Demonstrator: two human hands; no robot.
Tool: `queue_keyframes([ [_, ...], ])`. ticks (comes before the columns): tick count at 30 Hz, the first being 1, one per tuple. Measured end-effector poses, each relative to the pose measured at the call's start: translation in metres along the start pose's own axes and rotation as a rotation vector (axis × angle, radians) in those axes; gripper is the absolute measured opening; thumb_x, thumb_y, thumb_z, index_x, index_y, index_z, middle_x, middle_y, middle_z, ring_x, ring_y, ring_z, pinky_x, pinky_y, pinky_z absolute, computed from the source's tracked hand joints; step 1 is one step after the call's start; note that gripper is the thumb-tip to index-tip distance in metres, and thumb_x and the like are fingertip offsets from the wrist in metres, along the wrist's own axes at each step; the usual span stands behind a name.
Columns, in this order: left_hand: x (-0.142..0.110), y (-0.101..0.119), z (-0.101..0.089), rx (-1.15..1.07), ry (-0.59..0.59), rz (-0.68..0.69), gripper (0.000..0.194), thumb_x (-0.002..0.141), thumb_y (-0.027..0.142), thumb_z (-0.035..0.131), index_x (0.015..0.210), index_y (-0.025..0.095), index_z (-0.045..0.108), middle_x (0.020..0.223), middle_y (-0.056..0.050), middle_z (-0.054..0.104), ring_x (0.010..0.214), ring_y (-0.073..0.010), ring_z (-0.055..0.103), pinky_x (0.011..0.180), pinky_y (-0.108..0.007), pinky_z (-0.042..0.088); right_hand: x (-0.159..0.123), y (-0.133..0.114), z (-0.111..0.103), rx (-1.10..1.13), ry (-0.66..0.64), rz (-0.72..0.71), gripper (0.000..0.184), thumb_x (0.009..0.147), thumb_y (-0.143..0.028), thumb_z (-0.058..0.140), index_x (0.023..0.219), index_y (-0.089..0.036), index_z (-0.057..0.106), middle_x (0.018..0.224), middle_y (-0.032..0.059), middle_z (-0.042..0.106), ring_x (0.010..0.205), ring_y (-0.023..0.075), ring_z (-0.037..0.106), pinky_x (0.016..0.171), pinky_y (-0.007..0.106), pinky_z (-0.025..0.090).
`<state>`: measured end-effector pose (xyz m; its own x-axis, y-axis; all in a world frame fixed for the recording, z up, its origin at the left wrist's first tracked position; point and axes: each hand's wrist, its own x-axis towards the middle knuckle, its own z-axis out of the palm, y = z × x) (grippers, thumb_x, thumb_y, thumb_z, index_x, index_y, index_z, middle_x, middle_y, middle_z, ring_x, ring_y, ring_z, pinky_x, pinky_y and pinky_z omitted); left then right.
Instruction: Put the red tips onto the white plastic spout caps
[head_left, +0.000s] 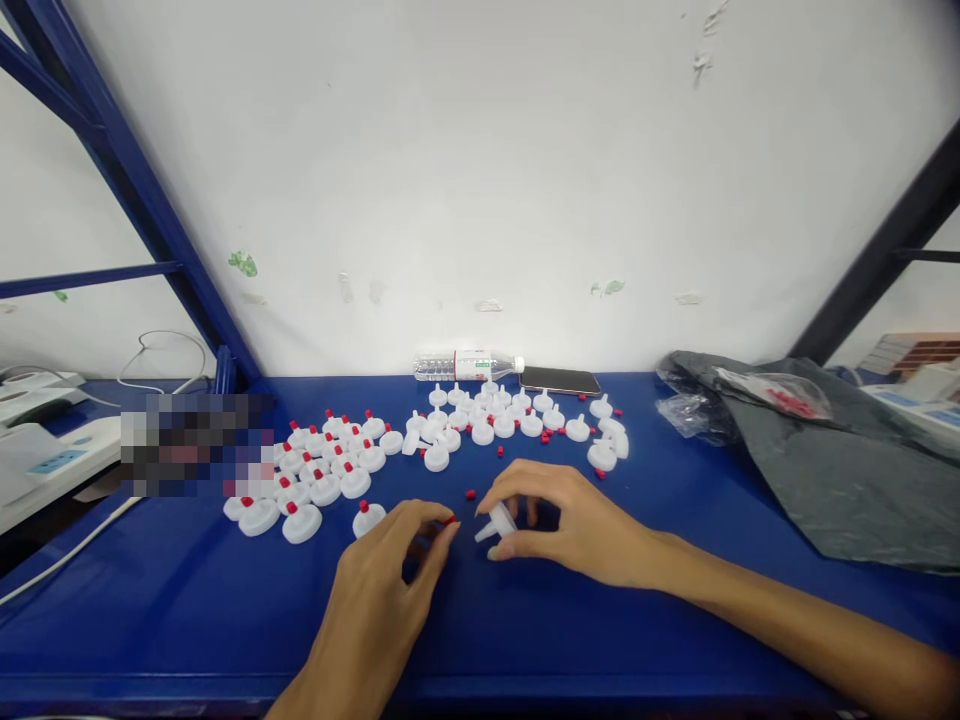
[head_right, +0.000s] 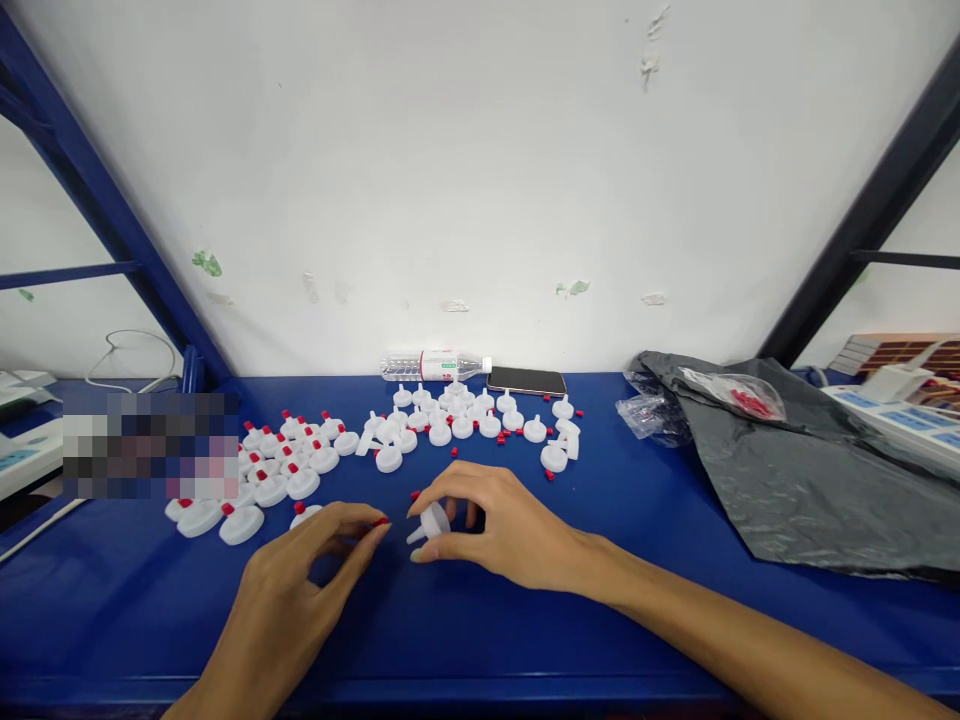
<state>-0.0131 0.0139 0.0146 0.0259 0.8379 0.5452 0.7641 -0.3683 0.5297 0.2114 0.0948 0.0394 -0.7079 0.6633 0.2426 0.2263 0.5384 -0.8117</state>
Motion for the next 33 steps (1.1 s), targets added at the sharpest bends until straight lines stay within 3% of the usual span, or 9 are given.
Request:
queue_keyframes([
  [4,0.002,0.003,-0.001,-0.104,0.05,0.085,0.013,0.094,0.023,0.066,0.104,0.029,0.072,0.089,0.007,0.077,0.071,-0.0078,0.073,0.069,-0.015,0.057,0.0,-0.001,0.002,0.116,0.051,0.055,0.037,0.075,-0.039,0.089,0.106,-0.026,0.074,0.103,-0.0012,0.069,0.08,0.0129,0.065,0.071,0.026,0.053],
  [8,0.003,0.006,-0.003,-0.175,0.026,0.107,0.018,0.093,0.02,0.067,0.104,0.03,0.077,0.094,0.005,0.076,0.076,-0.0081,0.073,0.07,-0.014,0.057,0.001,-0.004,0.004,0.141,0.056,0.058,0.036,0.073,-0.037,0.09,0.102,-0.025,0.073,0.098,-0.0024,0.07,0.079,0.0128,0.066,0.072,0.025,0.053],
  [13,0.0,0.012,-0.005,-0.316,0.01,-0.071,0.014,0.093,0.026,0.067,0.102,0.031,0.078,0.091,0.007,0.08,0.07,-0.0088,0.075,0.066,-0.013,0.059,0.0,-0.004,0.008,0.183,0.048,0.082,0.036,0.074,-0.037,0.089,0.102,-0.023,0.071,0.093,-0.0023,0.073,0.081,0.0149,0.069,0.073,0.027,0.053],
  [17,-0.001,0.019,-0.005,-0.443,-0.1,-0.244,0.017,0.096,0.035,0.063,0.103,0.03,0.077,0.09,0.005,0.08,0.064,-0.0104,0.072,0.061,-0.018,0.06,-0.003,-0.003,0.01,0.192,0.036,0.08,0.038,0.072,-0.037,0.09,0.101,-0.022,0.071,0.091,-0.0012,0.074,0.08,0.0166,0.07,0.072,0.028,0.053],
  [22,-0.005,0.02,-0.004,-0.473,-0.163,-0.313,0.022,0.095,0.041,0.064,0.108,0.029,0.077,0.093,0.002,0.08,0.061,-0.0108,0.067,0.055,-0.02,0.057,-0.005,-0.003,0.013,0.235,0.043,0.083,0.036,0.07,-0.036,0.091,0.094,-0.02,0.069,0.094,0.002,0.075,0.08,0.0182,0.07,0.072,0.031,0.055],
  [28,-0.005,0.02,-0.002,-0.404,-0.109,-0.254,0.017,0.093,0.037,0.067,0.103,0.032,0.081,0.084,0.005,0.079,0.054,-0.0078,0.063,0.052,-0.018,0.053,-0.006,-0.001,0.017,0.379,0.013,0.107,0.041,0.073,-0.028,0.09,0.097,-0.022,0.057,0.091,0.0,0.075,0.083,0.0193,0.073,0.077,0.033,0.057],
  [33,-0.008,0.023,0.001,-0.317,-0.031,-0.143,0.009,0.089,0.031,0.073,0.092,0.032,0.082,0.088,0.006,0.082,0.068,-0.0111,0.073,0.055,-0.017,0.053,-0.009,-0.006,0.02,0.407,-0.053,0.104,0.052,0.074,-0.025,0.089,0.111,-0.026,0.052,0.103,-0.0022,0.072,0.089,0.0188,0.075,0.078,0.033,0.058],
])
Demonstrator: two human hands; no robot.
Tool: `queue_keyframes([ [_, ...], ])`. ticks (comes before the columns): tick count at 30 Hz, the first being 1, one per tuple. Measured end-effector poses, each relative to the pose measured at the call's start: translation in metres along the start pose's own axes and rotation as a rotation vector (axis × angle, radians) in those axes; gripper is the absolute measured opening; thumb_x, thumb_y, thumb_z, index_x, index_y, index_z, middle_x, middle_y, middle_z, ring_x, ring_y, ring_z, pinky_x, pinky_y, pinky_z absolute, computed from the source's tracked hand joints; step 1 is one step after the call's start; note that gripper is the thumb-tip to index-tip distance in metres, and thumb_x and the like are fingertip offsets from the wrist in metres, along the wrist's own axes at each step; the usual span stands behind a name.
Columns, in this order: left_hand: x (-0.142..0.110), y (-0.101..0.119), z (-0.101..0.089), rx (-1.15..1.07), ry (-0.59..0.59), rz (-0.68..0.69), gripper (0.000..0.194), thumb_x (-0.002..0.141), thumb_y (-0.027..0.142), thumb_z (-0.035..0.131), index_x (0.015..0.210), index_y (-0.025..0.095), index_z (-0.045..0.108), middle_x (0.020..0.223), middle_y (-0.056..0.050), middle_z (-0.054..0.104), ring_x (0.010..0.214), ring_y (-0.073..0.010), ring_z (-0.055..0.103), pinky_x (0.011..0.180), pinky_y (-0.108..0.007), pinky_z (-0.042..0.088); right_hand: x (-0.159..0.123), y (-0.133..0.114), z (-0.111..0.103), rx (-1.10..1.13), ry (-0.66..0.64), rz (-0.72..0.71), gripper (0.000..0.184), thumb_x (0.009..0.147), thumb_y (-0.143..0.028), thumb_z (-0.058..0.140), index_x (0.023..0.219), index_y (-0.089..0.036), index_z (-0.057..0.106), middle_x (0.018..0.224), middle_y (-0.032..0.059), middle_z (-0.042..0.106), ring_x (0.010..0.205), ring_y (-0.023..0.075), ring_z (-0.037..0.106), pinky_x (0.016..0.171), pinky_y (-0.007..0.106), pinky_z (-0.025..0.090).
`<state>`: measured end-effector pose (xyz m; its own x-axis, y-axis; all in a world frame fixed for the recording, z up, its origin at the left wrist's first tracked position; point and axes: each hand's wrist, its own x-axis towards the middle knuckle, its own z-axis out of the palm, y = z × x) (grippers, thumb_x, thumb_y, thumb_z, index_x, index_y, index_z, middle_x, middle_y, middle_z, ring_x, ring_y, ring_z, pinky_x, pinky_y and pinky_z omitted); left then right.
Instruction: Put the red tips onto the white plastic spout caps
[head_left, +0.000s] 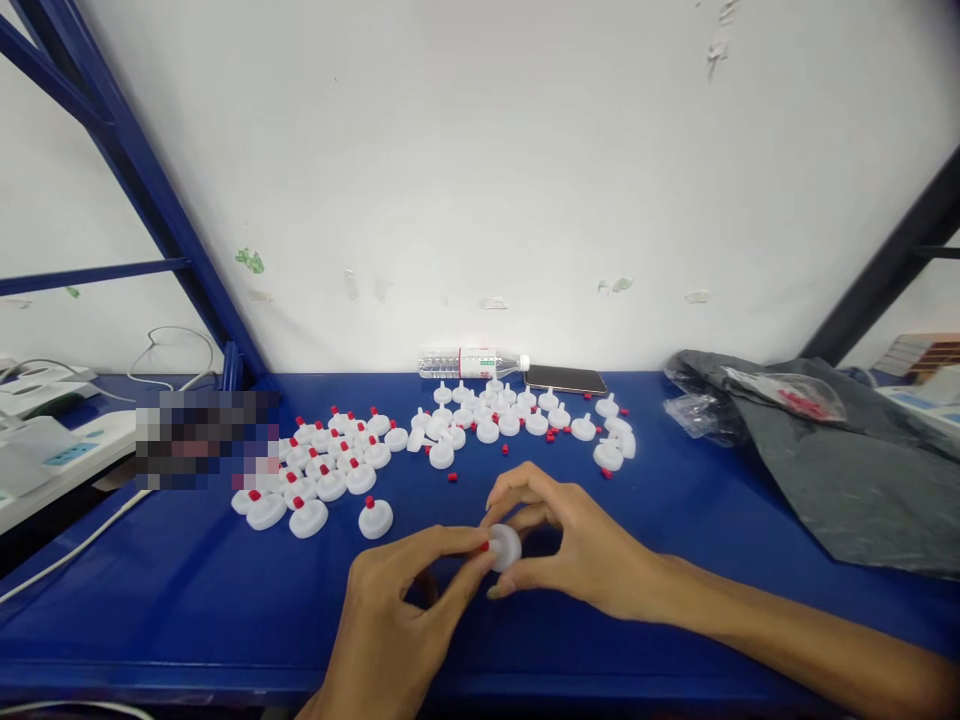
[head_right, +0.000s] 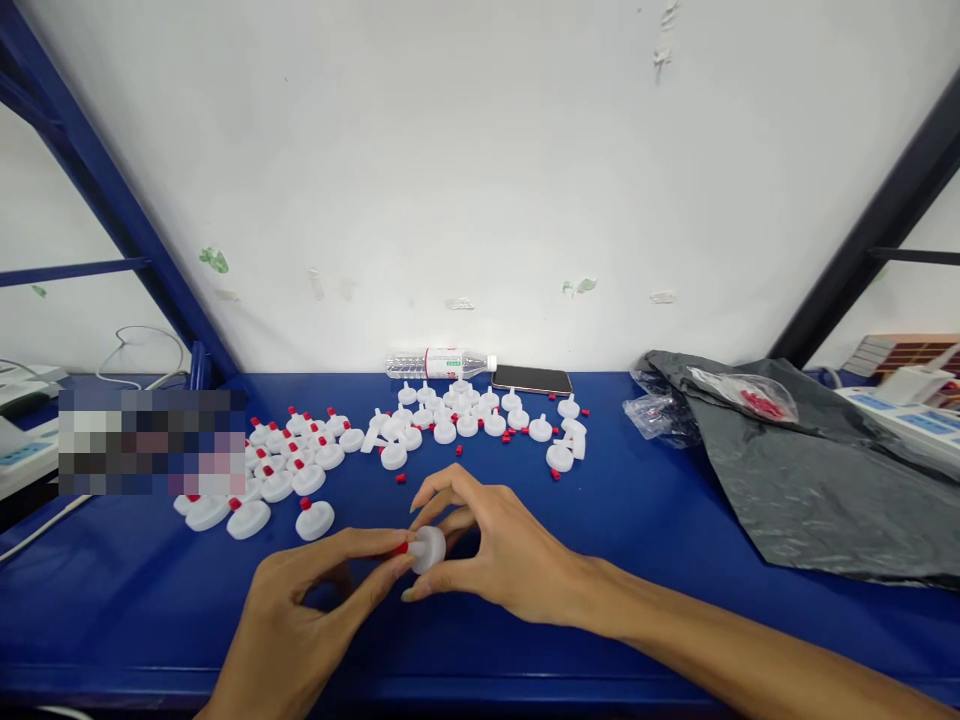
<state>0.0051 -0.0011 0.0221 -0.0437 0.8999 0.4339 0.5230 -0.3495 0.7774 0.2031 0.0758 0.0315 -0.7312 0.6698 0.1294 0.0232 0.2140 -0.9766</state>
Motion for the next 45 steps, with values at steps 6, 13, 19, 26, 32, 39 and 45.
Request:
queue_keyframes([
  [6,0.002,-0.005,-0.016,0.213,0.01,0.056,0.016,0.089,0.029,0.066,0.093,0.032,0.081,0.088,0.006,0.082,0.059,-0.0112,0.071,0.054,-0.02,0.054,0.004,-0.005,-0.005,-0.32,0.068,-0.082,0.048,0.084,-0.038,0.082,0.124,-0.029,0.057,0.108,-0.0001,0.074,0.104,0.0188,0.068,0.096,0.036,0.052],
  [13,0.024,-0.017,-0.046,0.659,0.068,-0.118,0.032,0.085,0.038,0.049,0.091,0.027,0.079,0.076,0.001,0.08,0.064,-0.0224,0.075,0.056,-0.031,0.053,0.006,-0.021,-0.057,-0.996,0.351,-0.134,0.027,0.102,-0.044,0.053,0.116,-0.025,0.065,0.089,0.0028,0.076,0.075,0.0188,0.07,0.067,0.031,0.048],
  [19,0.033,-0.02,-0.051,0.736,0.078,-0.205,0.041,0.086,0.039,0.043,0.101,0.02,0.076,0.08,-0.006,0.078,0.072,-0.0261,0.074,0.064,-0.035,0.054,-0.002,-0.041,-0.094,-1.567,0.354,0.205,0.045,0.101,-0.06,0.044,0.096,-0.025,0.072,0.057,0.0023,0.069,0.055,0.0222,0.064,0.055,0.03,0.031],
  [26,0.029,-0.028,-0.05,0.781,0.078,-0.154,0.042,0.092,0.037,0.047,0.122,0.021,0.071,0.086,-0.003,0.078,0.072,-0.0237,0.073,0.064,-0.033,0.051,0.001,-0.026,-0.09,-1.716,0.184,0.336,0.031,0.101,-0.033,0.042,0.115,-0.02,0.067,0.071,0.0086,0.072,0.063,0.026,0.069,0.053,0.029,0.025],
  [32,0.017,-0.021,-0.042,0.958,0.2,0.076,0.038,0.101,0.036,0.048,0.131,0.021,0.065,0.108,-0.005,0.074,0.076,-0.0218,0.073,0.055,-0.03,0.047,0.0,-0.029,-0.092,-1.74,0.27,0.372,0.03,0.101,-0.032,0.04,0.117,-0.022,0.064,0.074,0.0089,0.073,0.066,0.0277,0.071,0.053,0.03,0.026],
  [39,0.009,-0.026,-0.014,0.961,-0.056,0.172,0.036,0.104,0.025,0.044,0.132,0.02,0.066,0.103,-0.004,0.071,0.067,-0.0165,0.072,0.047,-0.026,0.047,-0.005,-0.024,-0.103,-1.738,0.325,0.509,0.031,0.101,-0.038,0.047,0.097,-0.019,0.072,0.078,0.0121,0.075,0.072,0.0307,0.073,0.053,0.03,0.025],
  [45,0.017,-0.033,-0.011,0.867,-0.25,0.029,0.036,0.103,0.022,0.045,0.131,0.025,0.069,0.106,-0.005,0.069,0.072,-0.0174,0.074,0.059,-0.027,0.056,-0.005,-0.033,-0.104,-1.653,0.345,0.384,0.027,0.102,-0.037,0.051,0.088,-0.022,0.069,0.076,0.0068,0.075,0.069,0.0249,0.069,0.053,0.03,0.025],
])
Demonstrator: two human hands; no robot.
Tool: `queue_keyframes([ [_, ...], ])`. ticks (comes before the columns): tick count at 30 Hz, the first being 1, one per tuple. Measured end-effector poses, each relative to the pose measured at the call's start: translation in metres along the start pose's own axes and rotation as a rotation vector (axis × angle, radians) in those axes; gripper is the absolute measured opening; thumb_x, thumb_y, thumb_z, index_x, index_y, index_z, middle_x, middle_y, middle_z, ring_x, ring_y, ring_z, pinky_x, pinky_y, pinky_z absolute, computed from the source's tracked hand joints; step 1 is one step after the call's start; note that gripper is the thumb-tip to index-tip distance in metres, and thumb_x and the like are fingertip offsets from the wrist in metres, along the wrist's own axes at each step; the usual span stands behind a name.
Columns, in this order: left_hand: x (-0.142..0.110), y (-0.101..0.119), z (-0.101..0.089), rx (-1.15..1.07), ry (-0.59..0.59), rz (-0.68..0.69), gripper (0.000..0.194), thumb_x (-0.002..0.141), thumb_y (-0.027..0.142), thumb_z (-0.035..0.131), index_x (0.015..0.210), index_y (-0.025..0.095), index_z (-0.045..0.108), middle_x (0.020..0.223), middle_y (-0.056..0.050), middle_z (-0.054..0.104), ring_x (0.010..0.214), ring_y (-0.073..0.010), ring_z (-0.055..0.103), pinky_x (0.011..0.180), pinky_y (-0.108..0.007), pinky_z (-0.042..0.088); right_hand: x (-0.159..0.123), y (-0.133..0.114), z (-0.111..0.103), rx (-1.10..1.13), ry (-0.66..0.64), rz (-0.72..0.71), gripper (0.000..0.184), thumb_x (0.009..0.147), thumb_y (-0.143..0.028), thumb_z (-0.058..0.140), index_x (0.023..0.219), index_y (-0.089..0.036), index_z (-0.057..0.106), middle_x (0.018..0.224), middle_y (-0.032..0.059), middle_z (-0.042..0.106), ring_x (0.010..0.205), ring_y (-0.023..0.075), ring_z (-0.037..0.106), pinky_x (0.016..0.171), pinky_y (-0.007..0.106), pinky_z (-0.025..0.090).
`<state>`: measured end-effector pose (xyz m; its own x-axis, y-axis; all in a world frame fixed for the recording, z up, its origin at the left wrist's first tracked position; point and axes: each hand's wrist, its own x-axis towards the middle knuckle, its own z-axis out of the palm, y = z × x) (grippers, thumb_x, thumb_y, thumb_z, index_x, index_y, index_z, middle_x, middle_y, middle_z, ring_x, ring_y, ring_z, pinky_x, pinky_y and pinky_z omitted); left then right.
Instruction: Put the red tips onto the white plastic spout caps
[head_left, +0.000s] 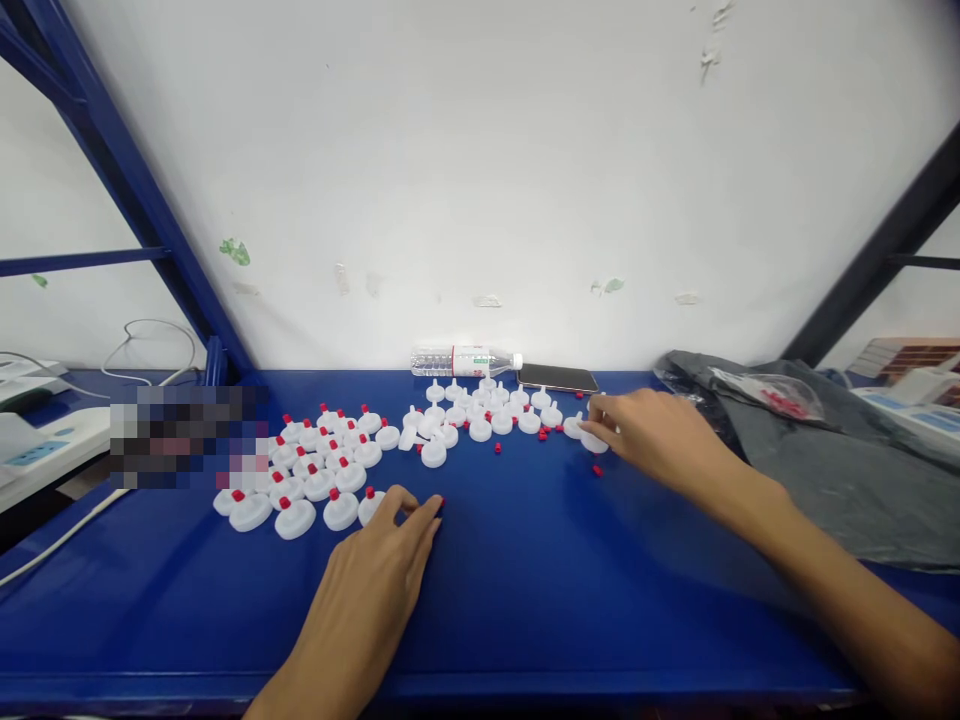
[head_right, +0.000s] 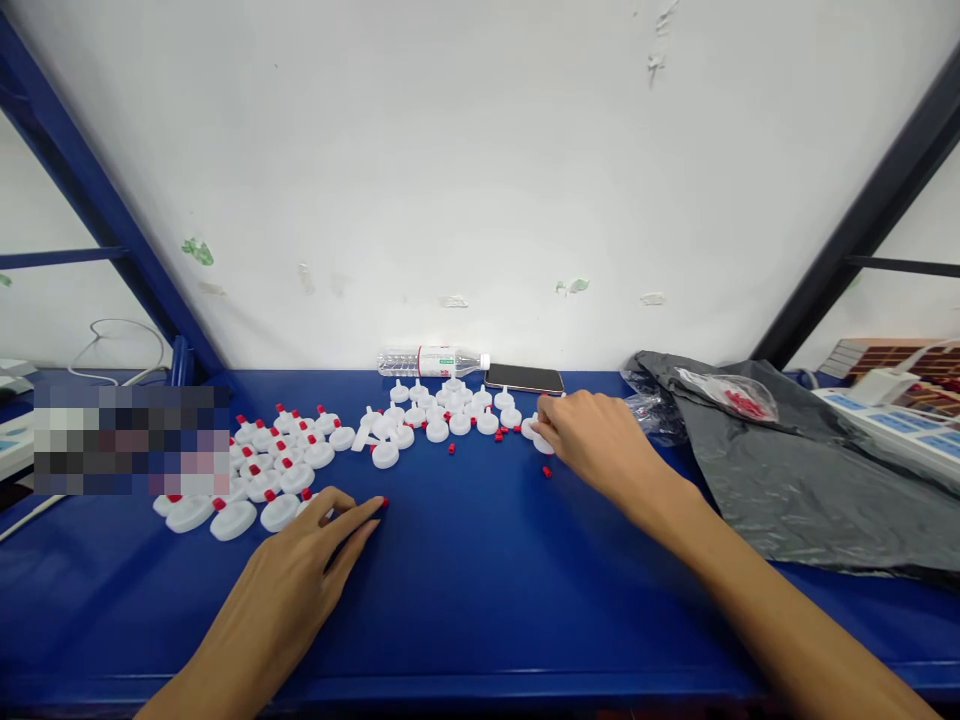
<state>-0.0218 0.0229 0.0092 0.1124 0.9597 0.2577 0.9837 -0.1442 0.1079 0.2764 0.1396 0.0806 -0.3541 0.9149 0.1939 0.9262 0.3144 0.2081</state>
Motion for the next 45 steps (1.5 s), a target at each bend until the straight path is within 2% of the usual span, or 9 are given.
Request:
queue_keyframes([
  [3,0.001,0.0,-0.001,-0.032,-0.009,0.02,0.035,0.105,0.023,0.043,0.127,0.025,0.07,0.109,-0.004,0.069,0.076,-0.0171,0.075,0.065,-0.027,0.058,-0.004,-0.009,-0.008,0.265,0.067,-0.111,0.027,0.101,-0.042,0.056,0.085,-0.025,0.07,0.076,0.0015,0.076,0.064,0.0199,0.066,0.056,0.029,0.031],
  [7,0.0,0.002,-0.002,-0.073,-0.006,0.031,0.029,0.103,0.022,0.046,0.116,0.023,0.071,0.109,-0.004,0.069,0.083,-0.0187,0.076,0.071,-0.029,0.061,-0.014,-0.039,-0.003,0.564,-0.046,-0.39,0.027,0.101,-0.042,0.059,0.085,-0.024,0.071,0.078,-0.0014,0.075,0.067,0.0153,0.066,0.061,0.027,0.037],
  [10,-0.001,0.004,-0.002,-0.098,0.014,0.035,0.024,0.102,0.02,0.048,0.113,0.022,0.069,0.11,-0.004,0.068,0.085,-0.0203,0.076,0.07,-0.03,0.061,-0.023,-0.063,0.008,0.678,-0.095,-0.511,0.025,0.103,-0.045,0.055,0.103,-0.025,0.071,0.088,-0.0011,0.072,0.071,0.0141,0.064,0.064,0.026,0.038],
  [13,-0.002,0.004,-0.001,-0.116,0.048,0.044,0.022,0.102,0.02,0.048,0.111,0.021,0.067,0.112,-0.006,0.068,0.087,-0.0225,0.077,0.068,-0.032,0.062,-0.029,-0.073,0.014,0.713,-0.109,-0.497,0.04,0.1,-0.058,0.053,0.128,-0.031,0.063,0.095,-0.0012,0.068,0.072,0.0148,0.062,0.066,0.028,0.039],
  [16,-0.002,0.003,0.0,-0.135,0.091,0.065,0.018,0.101,0.019,0.049,0.107,0.02,0.066,0.109,-0.006,0.07,0.086,-0.0239,0.077,0.065,-0.033,0.062,-0.029,-0.072,0.014,0.681,-0.121,-0.435,0.059,0.089,-0.071,0.06,0.134,-0.034,0.059,0.099,-0.0008,0.066,0.076,0.0175,0.062,0.069,0.03,0.039],
  [21,-0.006,0.003,0.003,-0.18,0.179,0.138,0.015,0.099,0.018,0.053,0.107,0.022,0.065,0.102,-0.001,0.076,0.077,-0.0221,0.078,0.063,-0.033,0.061,-0.026,-0.071,0.016,0.635,-0.14,-0.438,0.042,0.093,-0.065,0.059,0.109,-0.027,0.068,0.104,-0.0014,0.066,0.072,0.0151,0.059,0.065,0.03,0.038],
  [26,-0.009,0.003,0.004,-0.238,0.325,0.192,0.017,0.102,0.023,0.05,0.107,0.022,0.067,0.086,0.001,0.078,0.066,-0.019,0.076,0.053,-0.028,0.057,-0.029,-0.078,0.017,0.627,-0.105,-0.515,0.035,0.103,-0.054,0.05,0.121,-0.028,0.066,0.11,0.0002,0.066,0.077,0.0156,0.062,0.065,0.03,0.039],
  [33,-0.01,0.007,-0.001,-0.389,0.486,0.294,0.017,0.103,0.02,0.052,0.113,0.024,0.065,0.105,0.002,0.076,0.092,-0.0087,0.075,0.084,-0.015,0.055,-0.033,-0.086,0.019,0.622,-0.083,-0.58,0.039,0.102,-0.056,0.051,0.127,-0.029,0.065,0.108,0.0003,0.065,0.079,0.016,0.064,0.064,0.03,0.039],
  [45,-0.009,0.026,-0.004,-0.709,0.312,0.397,0.03,0.098,0.006,0.056,0.115,0.027,0.068,0.102,0.003,0.071,0.087,-0.0056,0.071,0.081,-0.011,0.053,-0.036,-0.089,0.03,0.767,-0.056,-0.658,0.04,0.099,-0.058,0.056,0.115,-0.024,0.069,0.104,0.0,0.066,0.08,0.0137,0.063,0.068,0.026,0.042],
])
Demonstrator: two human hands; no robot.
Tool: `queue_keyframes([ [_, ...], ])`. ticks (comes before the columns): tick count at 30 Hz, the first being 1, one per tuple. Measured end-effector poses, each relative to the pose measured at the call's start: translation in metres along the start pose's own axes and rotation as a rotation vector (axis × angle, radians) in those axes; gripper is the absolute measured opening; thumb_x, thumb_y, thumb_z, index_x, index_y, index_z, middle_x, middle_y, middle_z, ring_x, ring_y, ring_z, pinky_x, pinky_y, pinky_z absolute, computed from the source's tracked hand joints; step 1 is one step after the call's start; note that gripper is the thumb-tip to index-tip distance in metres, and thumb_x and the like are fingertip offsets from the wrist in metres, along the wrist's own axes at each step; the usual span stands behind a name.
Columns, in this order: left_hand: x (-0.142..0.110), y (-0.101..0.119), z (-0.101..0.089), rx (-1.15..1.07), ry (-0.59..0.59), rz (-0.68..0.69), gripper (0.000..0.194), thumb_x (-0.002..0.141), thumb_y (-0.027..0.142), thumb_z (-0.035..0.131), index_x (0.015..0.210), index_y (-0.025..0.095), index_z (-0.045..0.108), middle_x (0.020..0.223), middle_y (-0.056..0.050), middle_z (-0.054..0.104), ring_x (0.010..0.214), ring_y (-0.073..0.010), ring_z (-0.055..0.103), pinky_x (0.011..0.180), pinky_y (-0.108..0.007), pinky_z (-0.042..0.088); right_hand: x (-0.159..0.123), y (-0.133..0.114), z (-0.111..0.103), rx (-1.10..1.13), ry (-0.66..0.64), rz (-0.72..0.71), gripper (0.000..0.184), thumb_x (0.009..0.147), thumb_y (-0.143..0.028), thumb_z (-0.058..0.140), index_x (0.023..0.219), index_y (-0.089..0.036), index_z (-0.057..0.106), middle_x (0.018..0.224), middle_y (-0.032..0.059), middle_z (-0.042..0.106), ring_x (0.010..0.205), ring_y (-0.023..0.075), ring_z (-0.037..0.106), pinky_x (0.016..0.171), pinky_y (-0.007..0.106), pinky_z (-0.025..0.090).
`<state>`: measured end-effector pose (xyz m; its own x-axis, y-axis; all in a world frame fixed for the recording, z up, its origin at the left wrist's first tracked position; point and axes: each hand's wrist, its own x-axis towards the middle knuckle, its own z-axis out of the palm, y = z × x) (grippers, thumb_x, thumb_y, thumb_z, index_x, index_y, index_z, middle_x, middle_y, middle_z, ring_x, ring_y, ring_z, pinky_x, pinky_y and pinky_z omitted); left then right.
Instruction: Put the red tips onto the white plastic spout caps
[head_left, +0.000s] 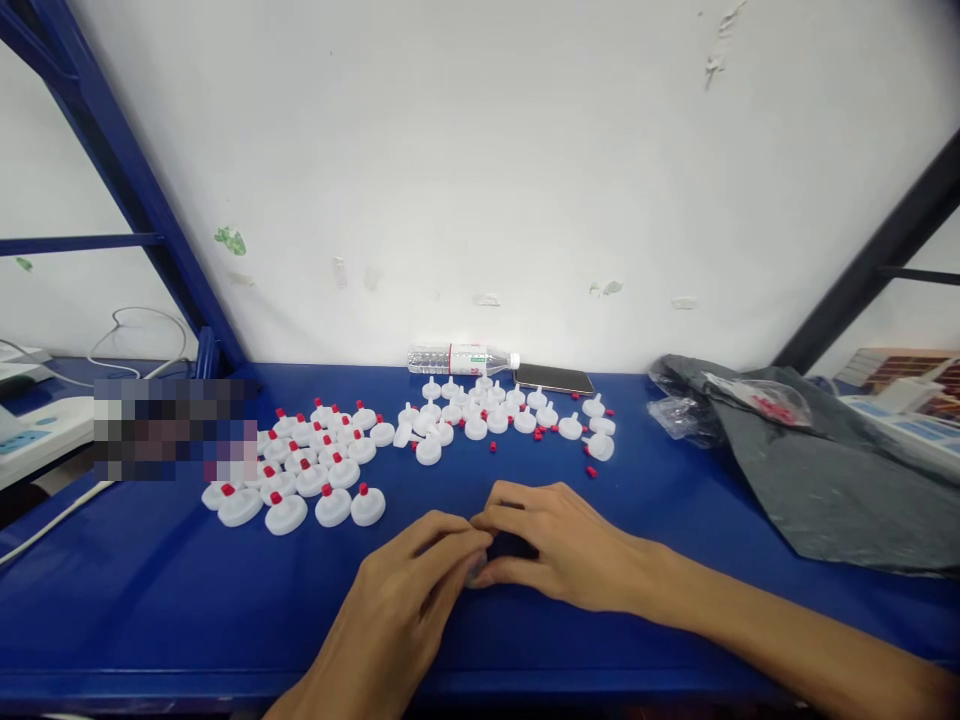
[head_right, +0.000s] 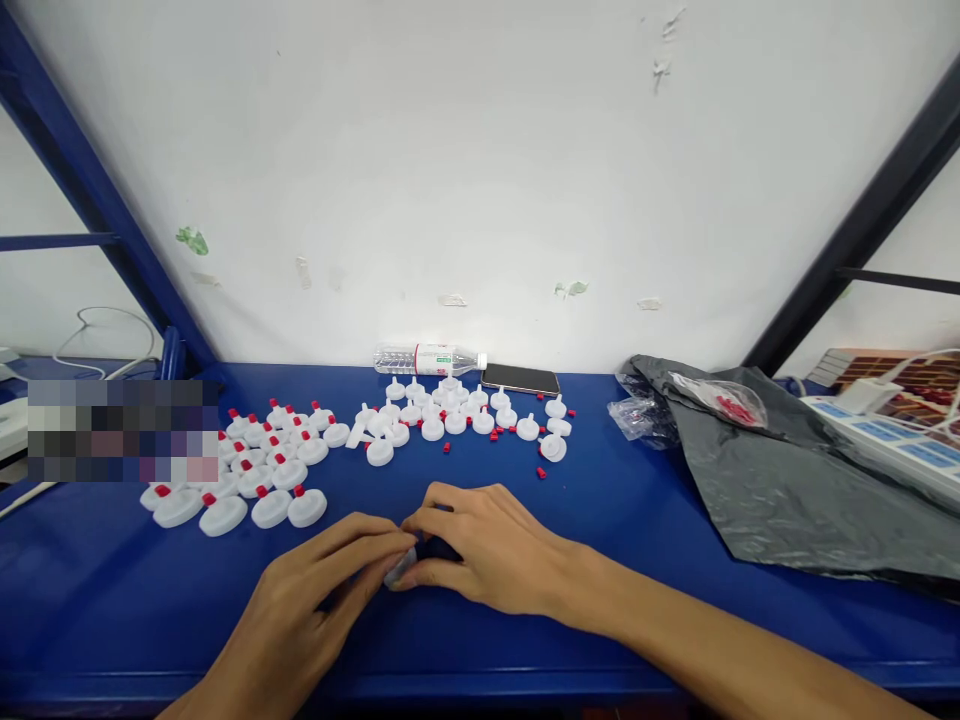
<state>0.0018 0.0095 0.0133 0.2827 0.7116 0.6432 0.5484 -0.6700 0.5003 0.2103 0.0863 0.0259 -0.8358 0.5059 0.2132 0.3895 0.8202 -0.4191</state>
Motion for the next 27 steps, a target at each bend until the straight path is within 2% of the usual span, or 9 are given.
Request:
queue_keyframes([
  [5,-0.001,0.0,-0.004,0.053,0.107,-0.008,0.029,0.097,0.004,0.057,0.115,0.024,0.068,0.103,0.001,0.068,0.092,-0.0068,0.069,0.084,-0.012,0.053,0.001,-0.001,-0.002,0.003,-0.014,0.032,0.041,0.098,-0.06,0.055,0.118,-0.026,0.068,0.105,-0.0005,0.066,0.077,0.0136,0.063,0.067,0.027,0.042],
  [9,-0.004,-0.002,-0.001,0.024,-0.015,-0.028,0.035,0.099,0.005,0.052,0.122,0.026,0.067,0.104,-0.001,0.066,0.087,-0.0072,0.07,0.077,-0.014,0.054,0.002,-0.003,-0.004,-0.004,-0.014,0.04,0.043,0.098,-0.062,0.054,0.115,-0.024,0.069,0.103,-0.0002,0.066,0.079,0.0139,0.064,0.068,0.027,0.044],
  [13,-0.005,-0.004,0.001,0.046,-0.03,-0.053,0.033,0.099,0.009,0.053,0.122,0.028,0.066,0.104,-0.001,0.065,0.084,-0.0084,0.071,0.075,-0.015,0.056,0.002,-0.007,-0.005,0.0,-0.027,0.039,0.045,0.099,-0.062,0.053,0.115,-0.024,0.07,0.106,0.0007,0.067,0.084,0.0144,0.067,0.071,0.026,0.046],
  [16,-0.008,-0.007,0.002,0.079,-0.043,-0.03,0.032,0.099,0.011,0.054,0.123,0.029,0.065,0.105,-0.001,0.066,0.088,-0.009,0.071,0.078,-0.015,0.057,0.003,-0.008,-0.011,-0.017,-0.053,0.028,0.05,0.097,-0.064,0.054,0.125,-0.025,0.068,0.109,0.0014,0.069,0.087,0.0155,0.068,0.074,0.026,0.047],
  [19,-0.011,-0.013,0.003,0.138,-0.031,-0.025,0.029,0.1,0.014,0.054,0.124,0.028,0.063,0.109,-0.001,0.067,0.092,-0.0103,0.073,0.081,-0.016,0.058,0.002,0.002,-0.031,-0.053,0.041,0.054,0.052,0.097,-0.062,0.056,0.135,-0.027,0.063,0.111,0.0021,0.072,0.086,0.016,0.069,0.074,0.027,0.048],
  [21,-0.013,-0.018,0.004,0.196,-0.012,-0.044,0.025,0.101,0.018,0.053,0.122,0.028,0.063,0.111,-0.001,0.068,0.093,-0.0113,0.075,0.079,-0.015,0.059,-0.001,0.016,-0.053,-0.119,0.226,0.136,0.041,0.103,-0.053,0.051,0.127,-0.025,0.067,0.111,0.0037,0.075,0.087,0.0167,0.069,0.076,0.028,0.047],
  [23,-0.014,-0.022,0.003,0.275,0.011,-0.051,0.022,0.102,0.024,0.053,0.121,0.029,0.064,0.112,0.0,0.07,0.093,-0.012,0.076,0.076,-0.015,0.059,-0.007,0.033,-0.077,-0.238,0.382,0.262,0.038,0.106,-0.047,0.045,0.113,-0.022,0.073,0.105,0.0057,0.077,0.085,0.0186,0.069,0.073,0.029,0.046],
  [25,-0.014,-0.025,0.002,0.378,0.042,-0.058,0.022,0.103,0.028,0.051,0.121,0.03,0.064,0.113,0.0,0.071,0.092,-0.0125,0.076,0.075,-0.017,0.06,-0.014,0.048,-0.099,-0.364,0.394,0.386,0.041,0.106,-0.049,0.044,0.104,-0.022,0.074,0.088,0.0049,0.077,0.073,0.0189,0.067,0.068,0.031,0.042],
  [27,-0.015,-0.027,0.001,0.482,0.058,-0.059,0.025,0.105,0.032,0.047,0.123,0.031,0.064,0.113,0.0,0.072,0.091,-0.0132,0.076,0.076,-0.02,0.061,-0.022,0.058,-0.113,-0.44,0.301,0.455,0.042,0.103,-0.053,0.046,0.099,-0.023,0.076,0.076,0.0031,0.076,0.065,0.0184,0.065,0.064,0.031,0.039],
])
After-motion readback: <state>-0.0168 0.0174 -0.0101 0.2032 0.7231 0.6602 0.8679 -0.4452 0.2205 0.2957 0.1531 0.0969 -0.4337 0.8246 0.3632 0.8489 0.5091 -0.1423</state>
